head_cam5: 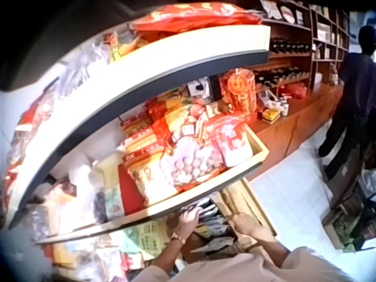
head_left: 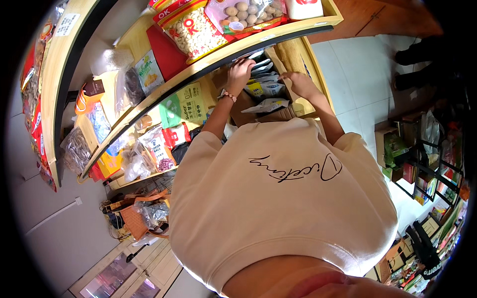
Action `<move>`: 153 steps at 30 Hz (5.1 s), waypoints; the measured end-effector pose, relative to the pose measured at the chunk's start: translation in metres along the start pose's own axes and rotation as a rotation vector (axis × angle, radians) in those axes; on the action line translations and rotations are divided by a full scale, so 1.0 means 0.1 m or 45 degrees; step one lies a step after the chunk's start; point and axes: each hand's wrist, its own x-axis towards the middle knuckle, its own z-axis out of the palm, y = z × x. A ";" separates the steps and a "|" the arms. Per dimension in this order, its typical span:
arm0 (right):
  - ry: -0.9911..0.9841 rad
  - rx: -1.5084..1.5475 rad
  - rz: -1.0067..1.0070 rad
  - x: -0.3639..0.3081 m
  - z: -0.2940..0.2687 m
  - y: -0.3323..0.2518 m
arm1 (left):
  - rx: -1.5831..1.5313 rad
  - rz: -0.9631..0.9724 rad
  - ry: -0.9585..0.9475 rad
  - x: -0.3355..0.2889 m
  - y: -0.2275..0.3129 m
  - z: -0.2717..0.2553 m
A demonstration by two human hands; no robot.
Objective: The person retrieves snack packets and packs them into a cardboard box on a shelf.
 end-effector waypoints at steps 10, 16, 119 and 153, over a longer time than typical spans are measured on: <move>0.440 -0.680 -0.401 0.73 0.58 -0.34 | 0.399 0.095 -0.079 -0.04 -0.27 -0.05; 0.283 -0.675 -0.328 0.65 0.96 -0.15 | 0.439 -0.100 0.161 -0.20 -0.03 -0.31; 0.077 -0.367 -0.170 0.21 1.00 -0.12 | -2.119 -1.293 0.535 -0.70 0.86 -0.83; -0.082 -0.524 -0.200 0.22 0.89 -0.07 | -2.794 -1.819 0.429 0.21 -0.45 1.06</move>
